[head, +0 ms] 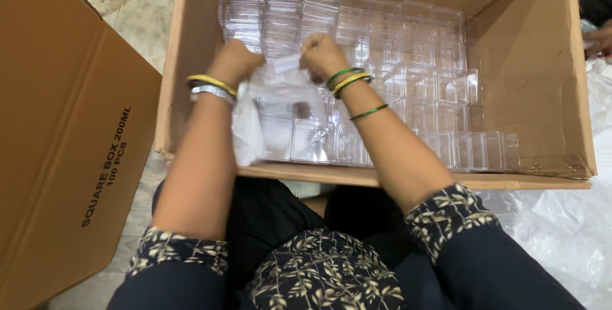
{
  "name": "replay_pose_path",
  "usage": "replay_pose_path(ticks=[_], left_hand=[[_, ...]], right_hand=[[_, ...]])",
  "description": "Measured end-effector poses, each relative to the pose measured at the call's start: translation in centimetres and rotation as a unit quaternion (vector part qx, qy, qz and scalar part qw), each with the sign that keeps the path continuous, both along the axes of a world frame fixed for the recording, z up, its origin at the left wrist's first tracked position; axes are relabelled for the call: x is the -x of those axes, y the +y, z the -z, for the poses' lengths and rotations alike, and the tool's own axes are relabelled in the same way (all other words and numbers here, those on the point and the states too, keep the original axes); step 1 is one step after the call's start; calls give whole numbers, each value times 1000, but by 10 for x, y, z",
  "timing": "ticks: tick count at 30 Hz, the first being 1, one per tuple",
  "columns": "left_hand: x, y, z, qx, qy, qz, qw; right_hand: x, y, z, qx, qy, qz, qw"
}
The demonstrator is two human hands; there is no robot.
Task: The person sits on the floor with a large cardboard box of clear plastic containers and stuffs white plastic bags with the containers. They place each filled bag back into the box and repeat the bagging with additional containers, at one point picking up a container and fitting it into a bag.
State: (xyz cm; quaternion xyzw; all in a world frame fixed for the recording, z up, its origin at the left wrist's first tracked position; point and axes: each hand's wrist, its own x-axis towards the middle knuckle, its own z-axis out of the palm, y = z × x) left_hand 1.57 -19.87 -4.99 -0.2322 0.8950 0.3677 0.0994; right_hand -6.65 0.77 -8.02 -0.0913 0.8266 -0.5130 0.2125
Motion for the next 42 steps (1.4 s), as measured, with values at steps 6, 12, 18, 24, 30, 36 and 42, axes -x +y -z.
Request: replay_pose_path(ticks=[6,12,18,24,30,36,42], left_hand=[[-10,19,16,98,-15,-33,995],[-7,26,16,89,18,-12,996],[9,28,7,-166,242,-107,950],[4,26,-25,-492,193,-151,835],[4,21,-23,-531,238,-144,800],[10,22,-7,-468,273,-158,826],[-2,27,-17,-445,221,-87,864]], right_hand=[[-39,-19,26,-157,-15,-157,975],[-37,-8,22,-60,-79,-52,994],[-13,-1,5,98,69,109,987],[7,9,-18,217,153,151,952],[4,7,-29,315,-175,70,930],[-2,-2,-25,448,-40,-27,893],[-2,16,-41,468,-292,-30,833]])
